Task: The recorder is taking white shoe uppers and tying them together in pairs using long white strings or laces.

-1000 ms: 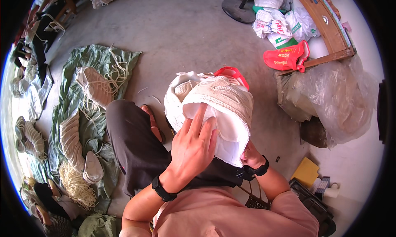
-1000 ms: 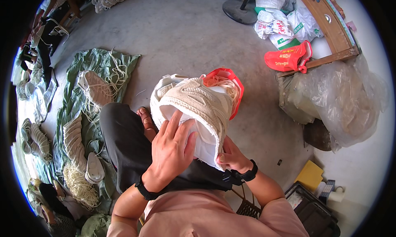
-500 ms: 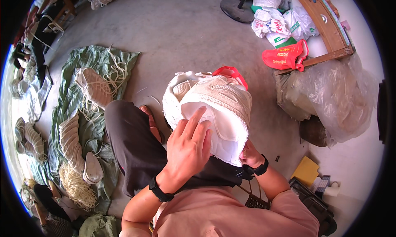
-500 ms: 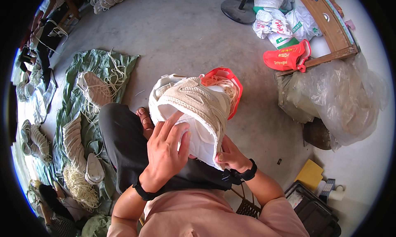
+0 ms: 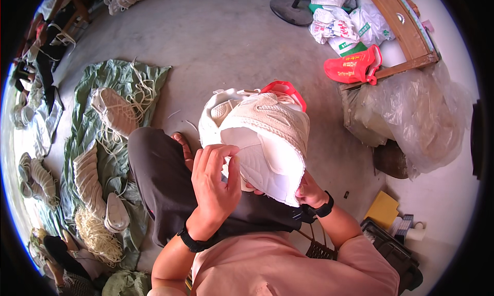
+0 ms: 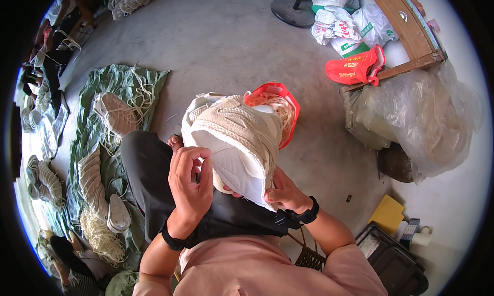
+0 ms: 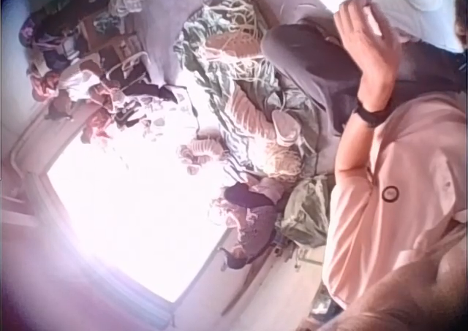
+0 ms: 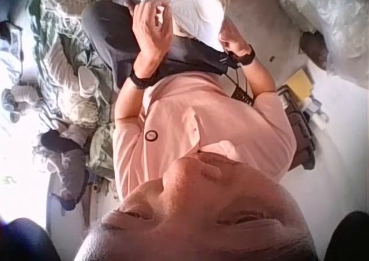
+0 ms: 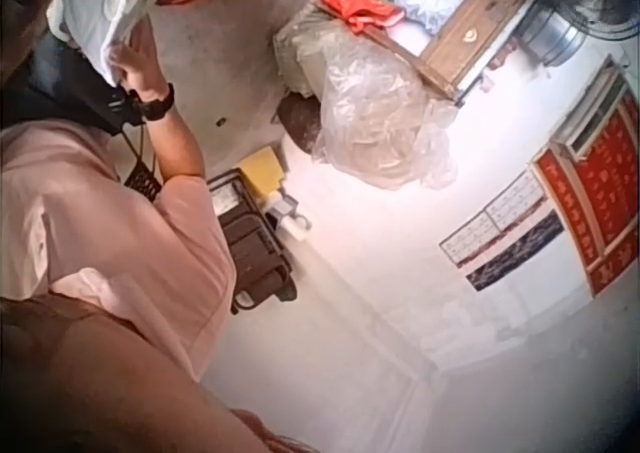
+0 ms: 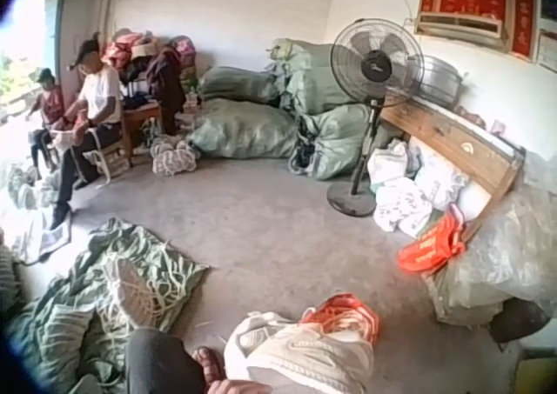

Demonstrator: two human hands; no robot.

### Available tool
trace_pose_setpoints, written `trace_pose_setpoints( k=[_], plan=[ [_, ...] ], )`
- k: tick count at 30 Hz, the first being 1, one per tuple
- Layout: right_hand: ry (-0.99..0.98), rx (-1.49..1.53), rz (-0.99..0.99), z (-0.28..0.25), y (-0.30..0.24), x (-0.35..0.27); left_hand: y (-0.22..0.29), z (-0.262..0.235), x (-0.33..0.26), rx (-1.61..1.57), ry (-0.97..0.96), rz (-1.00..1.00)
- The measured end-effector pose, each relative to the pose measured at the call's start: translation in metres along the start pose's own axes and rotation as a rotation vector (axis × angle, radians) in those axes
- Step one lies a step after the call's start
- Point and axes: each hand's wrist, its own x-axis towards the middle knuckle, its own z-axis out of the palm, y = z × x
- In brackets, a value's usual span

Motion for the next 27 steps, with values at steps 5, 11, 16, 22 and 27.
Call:
trace_pose_setpoints(
  k=[5, 11, 16, 22, 27],
  plan=[
    [0.01, 0.014, 0.03, -0.001, -0.001, -0.002, -0.004, 0.006, 0.002, 0.103, -0.018, 0.111],
    [0.029, -0.014, 0.022, -0.001, 0.003, -0.006, 0.001, 0.02, 0.011, 0.292, -0.093, 0.195],
    [0.029, -0.025, 0.011, -0.005, 0.004, -0.007, 0.002, 0.023, 0.01, 0.326, -0.095, 0.189],
    [0.039, 0.0, 0.02, -0.005, 0.006, -0.007, 0.0, 0.03, 0.009, 0.326, -0.099, 0.163],
    [0.032, -0.002, 0.016, -0.004, 0.004, -0.006, -0.001, 0.028, 0.009, 0.244, -0.094, 0.135]
  ],
)
